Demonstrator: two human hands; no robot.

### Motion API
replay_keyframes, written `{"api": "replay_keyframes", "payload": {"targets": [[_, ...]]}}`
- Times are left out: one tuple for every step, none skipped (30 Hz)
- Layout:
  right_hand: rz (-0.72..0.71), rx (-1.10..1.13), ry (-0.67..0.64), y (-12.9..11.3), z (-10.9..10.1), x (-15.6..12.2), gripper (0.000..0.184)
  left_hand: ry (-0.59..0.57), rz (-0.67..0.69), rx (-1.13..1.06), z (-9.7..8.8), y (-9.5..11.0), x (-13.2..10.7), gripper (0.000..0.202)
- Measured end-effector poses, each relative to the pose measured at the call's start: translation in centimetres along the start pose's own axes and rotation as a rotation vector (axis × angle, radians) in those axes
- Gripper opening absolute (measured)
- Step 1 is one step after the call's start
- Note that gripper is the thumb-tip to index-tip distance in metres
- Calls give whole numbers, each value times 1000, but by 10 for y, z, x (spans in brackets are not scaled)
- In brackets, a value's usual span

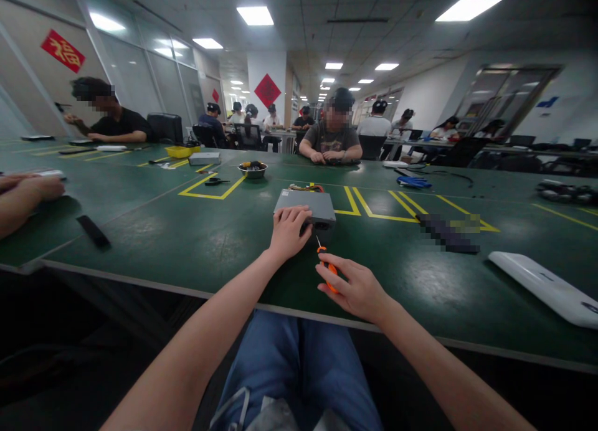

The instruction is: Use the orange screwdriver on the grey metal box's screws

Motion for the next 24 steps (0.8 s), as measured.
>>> {"api": "replay_keyframes", "payload": {"targets": [[-4, -2, 14, 0, -1, 0, 21, 5, 2, -4, 0, 0, 0, 24], [-7, -4, 31, 0, -3, 0, 20, 10, 6, -6, 0, 0, 0, 23], [-14, -5, 48, 0, -4, 0, 18, 11, 8, -6, 0, 0, 0, 23], [-21, -5, 61, 0, -5, 0, 17, 11, 9, -5, 0, 0, 0, 23], [-32, -4, 68, -1, -6, 0, 16, 8, 7, -1, 0, 0, 0, 23], [-42, -1, 74, -1, -7, -1, 16, 2, 4, 4, 0, 0, 0, 23], [-47, 1, 76, -1, -7, -1, 16, -4, 2, 9, 0, 0, 0, 23], [-46, 3, 76, -1, -7, -1, 16, -9, 1, 15, 0, 0, 0, 23], [-39, 3, 76, -1, -7, -1, 17, -11, 1, 18, 0, 0, 0, 23], [-30, -1, 77, -1, -7, -1, 17, -12, 4, 20, 0, 0, 0, 23], [-22, -5, 78, 0, -7, -2, 17, -10, 7, 21, 0, 0, 0, 23], [-17, -10, 79, 0, -6, -2, 17, -7, 9, 20, 0, 0, 0, 23], [-14, -15, 81, 0, -6, -2, 18, -4, 9, 20, 0, 0, 0, 23], [-13, -19, 84, 0, -6, -2, 18, -4, 9, 21, 0, 0, 0, 23], [-15, -21, 84, 0, -6, -2, 18, -5, 6, 23, 0, 0, 0, 23], [-15, -22, 79, 1, -6, -2, 19, -7, 3, 26, 0, 0, 0, 23], [-16, -22, 72, 1, -6, -2, 19, -9, 0, 29, 0, 0, 0, 23], [-17, -23, 65, 1, -5, -3, 19, -11, -2, 31, 0, 0, 0, 23], [-18, -24, 59, 1, -5, -3, 19, -11, -2, 32, 0, 0, 0, 23], [-18, -26, 55, 1, -5, -2, 19, -10, -1, 31, 1, 0, 0, 23], [-18, -29, 57, 1, -5, -2, 18, -9, 1, 28, 1, 0, 0, 23], [-18, -31, 62, 1, -5, -2, 18, -9, 4, 25, 1, 0, 0, 23], [-18, -33, 69, 1, -5, -2, 17, -8, 6, 22, 1, 0, 0, 24], [-17, -35, 77, 1, -5, -1, 17, -8, 7, 21, 1, 0, 0, 24]]}}
Point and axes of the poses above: each hand's wrist, its own x-axis towards the middle knuckle, its own z-axis out of the palm, y = z × x, the point moved 5 cm from there along x, towards the middle knuckle, and after that the axes turned 10 degrees about -z, right-handed, at the moved point
